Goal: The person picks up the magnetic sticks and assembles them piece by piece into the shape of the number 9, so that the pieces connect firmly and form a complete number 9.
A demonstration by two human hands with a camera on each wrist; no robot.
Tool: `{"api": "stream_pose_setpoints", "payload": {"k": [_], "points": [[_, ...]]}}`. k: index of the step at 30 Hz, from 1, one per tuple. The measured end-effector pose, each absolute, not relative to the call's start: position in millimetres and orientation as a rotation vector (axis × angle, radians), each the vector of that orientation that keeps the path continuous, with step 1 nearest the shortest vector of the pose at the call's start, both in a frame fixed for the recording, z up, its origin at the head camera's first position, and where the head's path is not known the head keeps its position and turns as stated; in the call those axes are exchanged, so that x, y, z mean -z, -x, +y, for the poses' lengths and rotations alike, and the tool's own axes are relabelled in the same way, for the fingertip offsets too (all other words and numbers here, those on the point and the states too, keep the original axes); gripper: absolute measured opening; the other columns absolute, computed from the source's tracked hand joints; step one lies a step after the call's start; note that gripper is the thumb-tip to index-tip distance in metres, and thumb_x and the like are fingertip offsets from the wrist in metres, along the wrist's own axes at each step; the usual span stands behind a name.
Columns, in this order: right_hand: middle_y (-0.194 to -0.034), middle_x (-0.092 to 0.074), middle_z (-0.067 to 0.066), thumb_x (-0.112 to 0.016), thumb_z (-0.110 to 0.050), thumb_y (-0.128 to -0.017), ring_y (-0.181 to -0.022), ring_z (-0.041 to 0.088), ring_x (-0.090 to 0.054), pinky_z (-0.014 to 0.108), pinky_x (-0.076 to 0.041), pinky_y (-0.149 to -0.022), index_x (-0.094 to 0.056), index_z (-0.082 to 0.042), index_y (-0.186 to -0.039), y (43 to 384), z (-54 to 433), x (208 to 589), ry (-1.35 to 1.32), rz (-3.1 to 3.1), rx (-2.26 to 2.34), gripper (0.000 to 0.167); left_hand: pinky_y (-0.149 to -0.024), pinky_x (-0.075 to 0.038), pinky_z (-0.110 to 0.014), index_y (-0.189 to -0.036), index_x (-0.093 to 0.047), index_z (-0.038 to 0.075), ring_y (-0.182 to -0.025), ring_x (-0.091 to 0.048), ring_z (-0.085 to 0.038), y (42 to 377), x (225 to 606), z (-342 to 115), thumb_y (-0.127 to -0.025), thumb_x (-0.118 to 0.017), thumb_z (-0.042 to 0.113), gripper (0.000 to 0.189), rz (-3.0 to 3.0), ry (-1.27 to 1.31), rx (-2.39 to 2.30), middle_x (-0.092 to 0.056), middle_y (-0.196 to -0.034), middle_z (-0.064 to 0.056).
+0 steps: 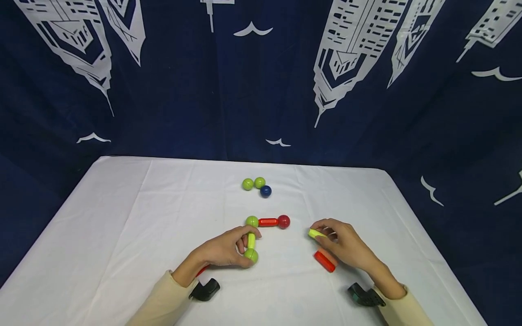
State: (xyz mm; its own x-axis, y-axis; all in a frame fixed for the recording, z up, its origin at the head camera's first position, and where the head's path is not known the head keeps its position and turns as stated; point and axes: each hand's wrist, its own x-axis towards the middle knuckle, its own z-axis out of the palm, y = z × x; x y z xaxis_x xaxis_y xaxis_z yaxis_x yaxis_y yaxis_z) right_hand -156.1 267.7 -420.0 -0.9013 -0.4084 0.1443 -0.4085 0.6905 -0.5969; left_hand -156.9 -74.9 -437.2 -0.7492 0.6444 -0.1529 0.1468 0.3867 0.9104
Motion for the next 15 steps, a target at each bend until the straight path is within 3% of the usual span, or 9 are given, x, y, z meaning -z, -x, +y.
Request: {"api": "stream_pose_setpoints", "payload": {"k": [15], "points": [[-0.107,-0.068,-0.009,-0.071,-0.010,-0.093,-0.095,0.009,-0.064,0.028,-0.054,-0.082,-0.068,-0.018,-0.114,155,229,414,-0.920,-2.927,-1.090,0.023,-0.075,-0.043,-0.024,-0.129,-0.056,0.010,-0.083,-0.050,-0.019,157,436,-74,-0.076,-0.082,0.008,0.059,2.158,-0.662,-1.361,-0.050,-0.096,-0.008]]}}
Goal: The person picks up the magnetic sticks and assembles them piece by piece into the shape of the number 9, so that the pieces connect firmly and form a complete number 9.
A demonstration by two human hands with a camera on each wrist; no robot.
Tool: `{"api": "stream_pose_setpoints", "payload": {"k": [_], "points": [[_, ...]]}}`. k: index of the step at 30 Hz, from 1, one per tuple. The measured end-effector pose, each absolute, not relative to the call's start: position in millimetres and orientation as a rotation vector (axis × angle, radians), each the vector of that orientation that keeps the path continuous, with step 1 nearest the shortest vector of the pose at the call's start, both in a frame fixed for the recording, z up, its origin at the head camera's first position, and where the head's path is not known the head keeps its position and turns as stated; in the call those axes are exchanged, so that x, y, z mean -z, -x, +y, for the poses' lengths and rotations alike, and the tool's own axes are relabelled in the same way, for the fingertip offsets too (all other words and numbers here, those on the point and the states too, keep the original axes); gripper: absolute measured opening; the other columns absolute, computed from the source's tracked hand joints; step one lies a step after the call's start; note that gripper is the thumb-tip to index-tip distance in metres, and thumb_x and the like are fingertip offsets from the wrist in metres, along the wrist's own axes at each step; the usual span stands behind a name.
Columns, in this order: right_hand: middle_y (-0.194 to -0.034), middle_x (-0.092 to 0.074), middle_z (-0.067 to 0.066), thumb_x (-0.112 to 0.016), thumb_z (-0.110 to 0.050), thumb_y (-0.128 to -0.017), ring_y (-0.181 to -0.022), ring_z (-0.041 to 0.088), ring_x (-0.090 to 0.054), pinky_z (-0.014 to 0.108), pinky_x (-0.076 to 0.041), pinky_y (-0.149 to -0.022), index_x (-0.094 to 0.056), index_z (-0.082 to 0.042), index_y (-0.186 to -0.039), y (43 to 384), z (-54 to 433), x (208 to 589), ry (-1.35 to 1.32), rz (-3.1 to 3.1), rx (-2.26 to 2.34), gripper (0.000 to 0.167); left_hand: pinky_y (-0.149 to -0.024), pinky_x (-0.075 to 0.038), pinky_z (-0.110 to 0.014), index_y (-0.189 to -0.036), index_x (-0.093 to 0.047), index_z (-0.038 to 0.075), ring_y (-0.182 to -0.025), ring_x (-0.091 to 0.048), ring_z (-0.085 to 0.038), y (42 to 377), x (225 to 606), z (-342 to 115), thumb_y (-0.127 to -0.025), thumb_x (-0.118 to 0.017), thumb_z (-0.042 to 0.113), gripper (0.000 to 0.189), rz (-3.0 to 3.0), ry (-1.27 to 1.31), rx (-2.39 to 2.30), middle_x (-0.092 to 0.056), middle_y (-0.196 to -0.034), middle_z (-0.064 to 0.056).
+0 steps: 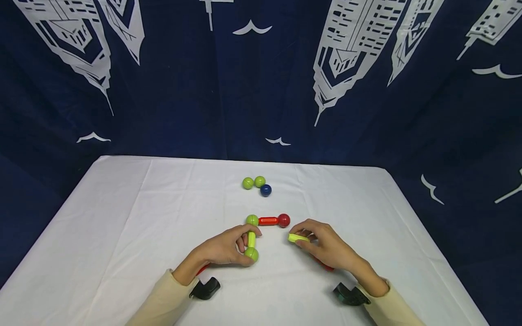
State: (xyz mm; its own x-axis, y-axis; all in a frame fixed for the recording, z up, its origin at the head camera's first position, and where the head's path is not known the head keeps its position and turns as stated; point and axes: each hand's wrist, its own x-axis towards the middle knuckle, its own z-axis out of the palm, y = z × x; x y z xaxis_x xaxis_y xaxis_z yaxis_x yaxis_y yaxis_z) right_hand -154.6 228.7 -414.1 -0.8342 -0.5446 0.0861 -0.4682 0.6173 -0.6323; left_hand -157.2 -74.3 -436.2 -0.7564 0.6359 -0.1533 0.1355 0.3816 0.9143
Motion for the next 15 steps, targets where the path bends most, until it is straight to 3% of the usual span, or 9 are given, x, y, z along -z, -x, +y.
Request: {"api": "stream_pose_setpoints", "payload": {"k": [15], "points": [[-0.105,-0.069,-0.010,-0.071,-0.011,-0.093,-0.094,0.006,-0.060,0.025,-0.050,-0.082,-0.070,-0.021,-0.108,152,201,420,0.977,2.581,1.074,0.018,-0.075,-0.043,-0.025,-0.129,-0.057,0.011,-0.083,-0.050,-0.018,159,438,-75,-0.077,-0.083,0.010,0.058,2.156,-0.649,-1.357,-0.051,-0.096,-0.008]]}}
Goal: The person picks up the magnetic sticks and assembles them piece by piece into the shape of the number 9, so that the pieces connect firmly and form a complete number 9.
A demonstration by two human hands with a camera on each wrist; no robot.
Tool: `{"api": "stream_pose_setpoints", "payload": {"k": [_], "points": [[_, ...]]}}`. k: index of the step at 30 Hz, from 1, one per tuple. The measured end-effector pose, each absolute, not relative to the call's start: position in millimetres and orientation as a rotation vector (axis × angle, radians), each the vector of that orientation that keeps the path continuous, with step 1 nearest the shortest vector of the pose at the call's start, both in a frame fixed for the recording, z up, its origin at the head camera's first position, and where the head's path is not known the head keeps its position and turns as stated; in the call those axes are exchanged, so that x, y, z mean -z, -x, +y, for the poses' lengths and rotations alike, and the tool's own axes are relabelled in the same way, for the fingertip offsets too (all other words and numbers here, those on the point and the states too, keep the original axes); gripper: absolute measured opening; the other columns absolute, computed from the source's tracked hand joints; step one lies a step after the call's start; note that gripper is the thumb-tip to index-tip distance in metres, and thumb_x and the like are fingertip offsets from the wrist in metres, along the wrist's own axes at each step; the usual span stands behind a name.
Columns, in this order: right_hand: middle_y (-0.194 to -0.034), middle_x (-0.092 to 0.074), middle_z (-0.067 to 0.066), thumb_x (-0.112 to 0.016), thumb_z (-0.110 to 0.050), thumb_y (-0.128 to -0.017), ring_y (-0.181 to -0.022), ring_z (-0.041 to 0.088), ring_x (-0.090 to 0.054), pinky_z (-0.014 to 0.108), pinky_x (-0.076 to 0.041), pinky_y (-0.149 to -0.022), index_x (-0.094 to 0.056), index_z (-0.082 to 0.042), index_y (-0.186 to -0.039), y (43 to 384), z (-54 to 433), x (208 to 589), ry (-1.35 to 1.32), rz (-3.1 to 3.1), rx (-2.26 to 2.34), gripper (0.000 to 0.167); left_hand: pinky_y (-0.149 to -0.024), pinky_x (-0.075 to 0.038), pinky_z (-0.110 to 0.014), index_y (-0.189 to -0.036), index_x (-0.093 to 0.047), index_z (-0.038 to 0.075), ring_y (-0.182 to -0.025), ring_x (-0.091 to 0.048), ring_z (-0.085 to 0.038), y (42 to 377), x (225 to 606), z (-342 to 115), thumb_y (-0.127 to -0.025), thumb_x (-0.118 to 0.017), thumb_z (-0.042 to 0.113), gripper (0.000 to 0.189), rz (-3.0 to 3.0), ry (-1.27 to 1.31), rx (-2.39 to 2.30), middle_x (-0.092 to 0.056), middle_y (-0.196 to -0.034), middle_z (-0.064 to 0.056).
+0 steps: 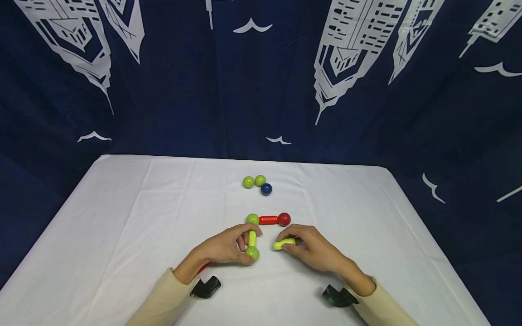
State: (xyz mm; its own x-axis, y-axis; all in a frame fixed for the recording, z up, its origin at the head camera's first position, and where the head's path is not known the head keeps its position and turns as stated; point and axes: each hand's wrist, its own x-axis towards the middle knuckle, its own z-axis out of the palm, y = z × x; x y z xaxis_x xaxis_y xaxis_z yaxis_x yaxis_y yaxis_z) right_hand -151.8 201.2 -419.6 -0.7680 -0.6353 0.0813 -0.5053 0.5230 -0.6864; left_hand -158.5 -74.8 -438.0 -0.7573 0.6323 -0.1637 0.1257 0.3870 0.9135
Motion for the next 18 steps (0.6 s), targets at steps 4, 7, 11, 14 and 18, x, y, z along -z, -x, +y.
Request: {"api": "stream_pose_setpoints", "payload": {"k": [4,7,11,14,18], "points": [[-0.105,-0.069,-0.010,-0.071,-0.012,-0.094,-0.096,0.007,-0.062,0.026,-0.051,-0.083,-0.070,-0.021,-0.107,150,195,420,0.984,2.544,1.112,0.016,-0.075,-0.043,-0.026,-0.129,-0.057,0.011,-0.084,-0.051,-0.018,159,438,-75,-0.077,-0.082,0.011,0.057,2.165,-0.659,-1.356,-0.051,-0.096,-0.008],[-0.105,-0.069,-0.011,-0.070,-0.016,-0.094,-0.097,0.007,-0.063,0.028,-0.051,-0.084,-0.070,-0.022,-0.107,149,191,421,0.992,2.521,1.123,0.014,-0.075,-0.043,-0.025,-0.128,-0.057,0.011,-0.083,-0.051,-0.018,159,438,-75,-0.077,-0.082,0.011,0.057,2.168,-0.664,-1.358,-0.051,-0.096,-0.008],[-0.104,-0.069,-0.011,-0.070,-0.018,-0.095,-0.098,0.007,-0.063,0.028,-0.052,-0.084,-0.069,-0.022,-0.106,146,186,422,1.010,2.522,1.125,0.012,-0.074,-0.043,-0.025,-0.127,-0.058,0.011,-0.083,-0.051,-0.018,158,437,-74,-0.077,-0.083,0.011,0.056,2.169,-0.666,-1.359,-0.051,-0.095,-0.007],[-0.104,-0.069,-0.011,-0.070,-0.018,-0.095,-0.099,0.008,-0.064,0.027,-0.052,-0.085,-0.069,-0.022,-0.106,145,183,423,1.019,2.511,1.131,0.011,-0.074,-0.043,-0.024,-0.125,-0.059,0.011,-0.083,-0.051,-0.017,157,438,-74,-0.077,-0.082,0.012,0.053,2.178,-0.675,-1.350,-0.052,-0.095,-0.006],[-0.105,-0.069,-0.010,-0.069,-0.017,-0.095,-0.099,0.008,-0.065,0.027,-0.053,-0.086,-0.069,-0.021,-0.107,145,180,425,1.030,2.480,1.148,0.012,-0.071,-0.041,-0.023,-0.122,-0.064,0.012,-0.081,-0.048,-0.015,156,438,-75,-0.078,-0.081,0.012,0.047,2.189,-0.683,-1.327,-0.051,-0.095,-0.006]]}}
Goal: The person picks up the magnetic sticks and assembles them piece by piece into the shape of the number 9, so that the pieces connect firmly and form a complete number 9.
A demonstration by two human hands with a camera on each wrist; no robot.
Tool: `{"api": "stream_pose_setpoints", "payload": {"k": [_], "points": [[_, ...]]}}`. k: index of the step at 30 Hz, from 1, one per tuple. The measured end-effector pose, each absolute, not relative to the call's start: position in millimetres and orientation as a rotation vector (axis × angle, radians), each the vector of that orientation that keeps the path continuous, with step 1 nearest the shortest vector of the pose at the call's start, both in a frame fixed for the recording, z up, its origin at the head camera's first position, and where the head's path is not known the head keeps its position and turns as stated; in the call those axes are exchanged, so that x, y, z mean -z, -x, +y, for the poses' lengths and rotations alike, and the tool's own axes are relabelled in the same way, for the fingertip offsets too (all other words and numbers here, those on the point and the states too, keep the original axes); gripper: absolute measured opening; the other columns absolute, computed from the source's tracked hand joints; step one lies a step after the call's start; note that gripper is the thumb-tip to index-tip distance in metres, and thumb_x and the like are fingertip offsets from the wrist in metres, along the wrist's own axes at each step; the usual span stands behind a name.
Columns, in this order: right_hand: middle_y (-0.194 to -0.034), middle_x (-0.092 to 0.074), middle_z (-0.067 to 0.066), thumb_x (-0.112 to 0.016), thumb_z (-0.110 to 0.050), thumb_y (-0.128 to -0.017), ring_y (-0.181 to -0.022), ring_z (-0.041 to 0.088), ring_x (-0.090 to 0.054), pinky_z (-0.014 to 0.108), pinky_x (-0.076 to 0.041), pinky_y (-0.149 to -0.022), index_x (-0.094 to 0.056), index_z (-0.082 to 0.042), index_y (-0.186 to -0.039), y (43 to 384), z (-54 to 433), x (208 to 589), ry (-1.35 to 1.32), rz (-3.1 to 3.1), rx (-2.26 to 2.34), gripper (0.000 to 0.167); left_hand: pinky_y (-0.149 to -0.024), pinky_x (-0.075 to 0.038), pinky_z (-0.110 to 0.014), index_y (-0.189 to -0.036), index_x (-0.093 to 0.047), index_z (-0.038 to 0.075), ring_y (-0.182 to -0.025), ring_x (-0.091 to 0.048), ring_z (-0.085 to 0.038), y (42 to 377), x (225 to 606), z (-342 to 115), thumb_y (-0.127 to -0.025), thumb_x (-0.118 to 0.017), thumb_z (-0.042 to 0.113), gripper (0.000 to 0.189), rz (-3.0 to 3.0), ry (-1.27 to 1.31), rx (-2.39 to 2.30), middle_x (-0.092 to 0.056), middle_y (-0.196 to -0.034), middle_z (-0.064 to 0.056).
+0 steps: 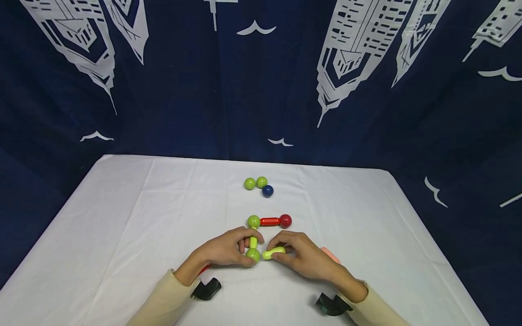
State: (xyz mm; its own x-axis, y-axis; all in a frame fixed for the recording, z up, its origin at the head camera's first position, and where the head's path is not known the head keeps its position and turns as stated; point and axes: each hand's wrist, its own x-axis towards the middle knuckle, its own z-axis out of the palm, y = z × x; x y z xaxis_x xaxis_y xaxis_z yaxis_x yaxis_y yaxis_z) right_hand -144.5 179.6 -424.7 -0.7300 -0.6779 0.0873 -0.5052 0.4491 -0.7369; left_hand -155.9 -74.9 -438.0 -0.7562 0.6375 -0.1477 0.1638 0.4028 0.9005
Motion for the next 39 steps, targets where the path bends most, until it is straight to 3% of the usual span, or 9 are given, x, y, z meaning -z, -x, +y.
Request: {"api": "stream_pose_setpoints", "payload": {"k": [13,27,33,39], "points": [[-0.106,-0.068,-0.007,-0.072,-0.011,-0.093,-0.097,0.007,-0.065,0.026,-0.056,-0.085,-0.069,-0.018,-0.108,143,173,424,0.950,2.434,1.153,0.017,-0.069,-0.039,-0.023,-0.115,-0.067,0.015,-0.081,-0.045,-0.016,151,436,-74,-0.078,-0.081,0.014,0.039,2.196,-0.677,-1.309,-0.048,-0.094,-0.006],[-0.106,-0.069,0.000,-0.073,-0.012,-0.092,-0.095,0.010,-0.066,0.026,-0.056,-0.085,-0.067,-0.012,-0.111,147,177,421,0.971,2.417,1.141,0.019,-0.065,-0.034,-0.021,-0.108,-0.070,0.019,-0.076,-0.045,-0.007,148,432,-73,-0.082,-0.082,0.022,0.029,2.272,-0.811,-1.155,-0.050,-0.082,0.006],[-0.105,-0.070,0.005,-0.071,-0.015,-0.094,-0.091,0.010,-0.065,0.030,-0.056,-0.083,-0.068,-0.007,-0.110,169,182,404,1.008,2.541,1.116,0.019,-0.066,-0.035,-0.020,-0.109,-0.070,0.018,-0.076,-0.046,-0.007,150,434,-73,-0.082,-0.083,0.023,0.030,2.262,-0.825,-1.153,-0.051,-0.082,0.006],[-0.110,-0.070,0.012,-0.071,-0.011,-0.093,-0.095,0.019,-0.068,0.034,-0.057,-0.081,-0.067,-0.003,-0.116,207,182,392,0.979,2.640,1.086,0.025,-0.067,-0.035,-0.020,-0.108,-0.070,0.019,-0.077,-0.046,-0.006,152,435,-72,-0.082,-0.082,0.023,0.029,2.243,-0.824,-1.161,-0.050,-0.082,0.006]]}}
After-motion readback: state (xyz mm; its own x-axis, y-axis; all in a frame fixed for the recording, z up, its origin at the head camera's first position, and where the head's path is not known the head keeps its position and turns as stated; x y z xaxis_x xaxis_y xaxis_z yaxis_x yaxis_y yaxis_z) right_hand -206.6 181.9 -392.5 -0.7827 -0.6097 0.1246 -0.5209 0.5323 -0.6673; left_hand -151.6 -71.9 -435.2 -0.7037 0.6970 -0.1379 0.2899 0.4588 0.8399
